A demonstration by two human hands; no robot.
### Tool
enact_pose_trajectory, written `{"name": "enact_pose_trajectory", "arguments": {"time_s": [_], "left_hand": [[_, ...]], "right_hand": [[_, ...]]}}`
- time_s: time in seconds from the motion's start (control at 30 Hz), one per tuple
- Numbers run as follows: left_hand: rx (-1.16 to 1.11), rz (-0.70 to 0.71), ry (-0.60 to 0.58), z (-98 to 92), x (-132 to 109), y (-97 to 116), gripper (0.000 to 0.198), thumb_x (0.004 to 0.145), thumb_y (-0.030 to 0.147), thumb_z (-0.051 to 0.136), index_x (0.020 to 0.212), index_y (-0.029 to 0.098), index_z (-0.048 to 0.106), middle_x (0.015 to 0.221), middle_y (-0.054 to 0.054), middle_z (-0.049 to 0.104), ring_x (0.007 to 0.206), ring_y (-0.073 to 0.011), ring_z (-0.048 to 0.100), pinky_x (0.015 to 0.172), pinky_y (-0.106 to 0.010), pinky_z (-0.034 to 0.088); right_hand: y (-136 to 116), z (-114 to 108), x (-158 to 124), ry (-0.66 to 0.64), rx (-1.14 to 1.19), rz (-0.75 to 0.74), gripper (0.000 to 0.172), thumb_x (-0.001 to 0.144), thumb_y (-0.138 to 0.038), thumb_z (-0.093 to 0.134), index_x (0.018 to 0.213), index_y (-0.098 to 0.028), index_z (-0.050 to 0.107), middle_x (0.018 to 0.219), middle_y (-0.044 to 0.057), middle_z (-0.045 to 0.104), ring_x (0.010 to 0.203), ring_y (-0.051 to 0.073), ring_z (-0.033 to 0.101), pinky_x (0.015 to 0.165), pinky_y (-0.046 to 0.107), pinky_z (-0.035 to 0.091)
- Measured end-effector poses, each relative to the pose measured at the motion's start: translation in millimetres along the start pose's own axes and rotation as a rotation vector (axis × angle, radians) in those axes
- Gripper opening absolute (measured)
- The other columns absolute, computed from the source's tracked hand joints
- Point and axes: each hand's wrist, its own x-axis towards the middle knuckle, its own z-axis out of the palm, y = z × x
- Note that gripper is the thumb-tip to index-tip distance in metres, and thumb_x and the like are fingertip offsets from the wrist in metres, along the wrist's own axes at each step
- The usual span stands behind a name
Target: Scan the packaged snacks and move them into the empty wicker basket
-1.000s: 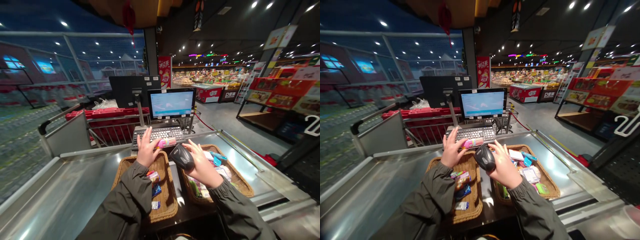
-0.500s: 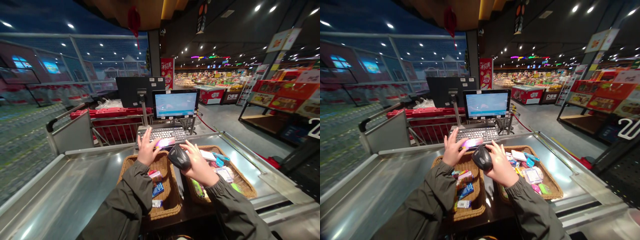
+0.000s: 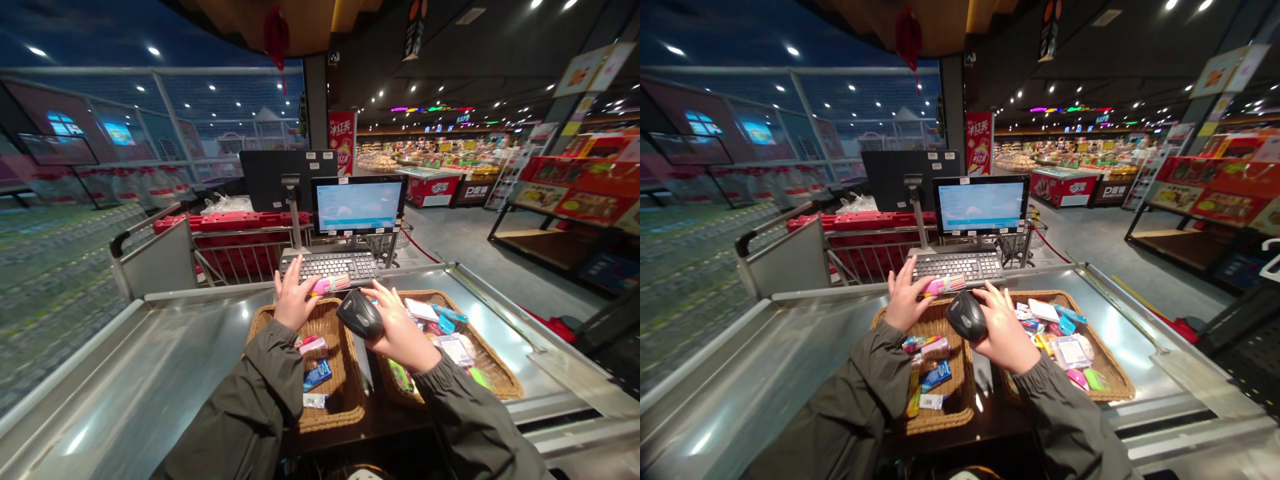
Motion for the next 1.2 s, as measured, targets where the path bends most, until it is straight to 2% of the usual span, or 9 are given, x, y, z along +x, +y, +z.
{"name": "enact_pose_trajectory", "arguments": {"time_s": [0.1, 0.23, 0.43, 0.83, 1.07, 1.2], "left_hand": [[0.003, -0.012, -0.013, 1.3, -3.7, -4.2, 0.036, 0.081, 0.03, 0.071, 0.117, 0.028, 0.067, 0.162, -0.013, 0.023, 0.147, -0.0337, 0.026, 0.116, -0.065, 0.014], [0.012, -0.032, -0.044, 3.2, -11.8, -10.0, 0.034, 0.082, 0.031, 0.07, 0.115, 0.026, 0.068, 0.161, -0.015, 0.025, 0.146, -0.0337, 0.028, 0.115, -0.065, 0.015], [0.028, -0.055, -0.129, 11.9, -30.6, -23.4, 0.038, 0.079, 0.031, 0.074, 0.116, 0.027, 0.068, 0.161, -0.017, 0.024, 0.147, -0.0335, 0.025, 0.115, -0.065, 0.015], [0.028, -0.107, -0.334, 50.3, -71.9, -48.8, 0.032, 0.079, 0.025, 0.072, 0.111, 0.024, 0.07, 0.159, -0.018, 0.028, 0.146, -0.0346, 0.028, 0.114, -0.068, 0.014], [-0.029, -0.118, -0.46, 70.0, -88.5, -47.7, 0.034, 0.078, 0.029, 0.073, 0.111, 0.025, 0.07, 0.159, -0.016, 0.028, 0.147, -0.0342, 0.026, 0.115, -0.066, 0.014], [-0.035, -0.097, -0.591, 76.7, -97.1, -45.6, 0.036, 0.076, 0.031, 0.075, 0.112, 0.026, 0.071, 0.159, -0.015, 0.029, 0.147, -0.0345, 0.027, 0.115, -0.067, 0.013]], "right_hand": [[2.3, 1.7, -1.4, 0.011, 0.012, -0.006, 0.057, 0.071, -0.022, 0.061, 0.128, -0.017, 0.058, 0.143, 0.017, 0.051, 0.145, 0.04, 0.027, 0.113, 0.071, 0.019], [6.0, 4.4, -4.7, 0.013, 0.015, -0.01, 0.055, 0.069, -0.021, 0.061, 0.124, -0.017, 0.06, 0.142, 0.017, 0.051, 0.145, 0.041, 0.028, 0.112, 0.072, 0.02], [13.9, 11.8, -7.5, -0.012, 0.005, 0.001, 0.056, 0.067, -0.021, 0.061, 0.124, -0.018, 0.06, 0.142, 0.016, 0.051, 0.145, 0.04, 0.028, 0.114, 0.069, 0.019], [15.5, 27.0, 0.9, -0.083, 0.037, 0.028, 0.054, 0.069, -0.023, 0.063, 0.123, -0.02, 0.062, 0.142, 0.016, 0.051, 0.144, 0.043, 0.029, 0.11, 0.074, 0.02], [15.9, 30.2, 1.8, -0.11, 0.041, 0.041, 0.055, 0.069, -0.023, 0.064, 0.124, -0.021, 0.061, 0.142, 0.014, 0.051, 0.145, 0.043, 0.027, 0.11, 0.073, 0.02], [16.9, 31.8, 1.2, -0.113, 0.048, 0.049, 0.054, 0.069, -0.023, 0.064, 0.124, -0.02, 0.061, 0.142, 0.014, 0.051, 0.145, 0.042, 0.026, 0.111, 0.072, 0.02]]}}
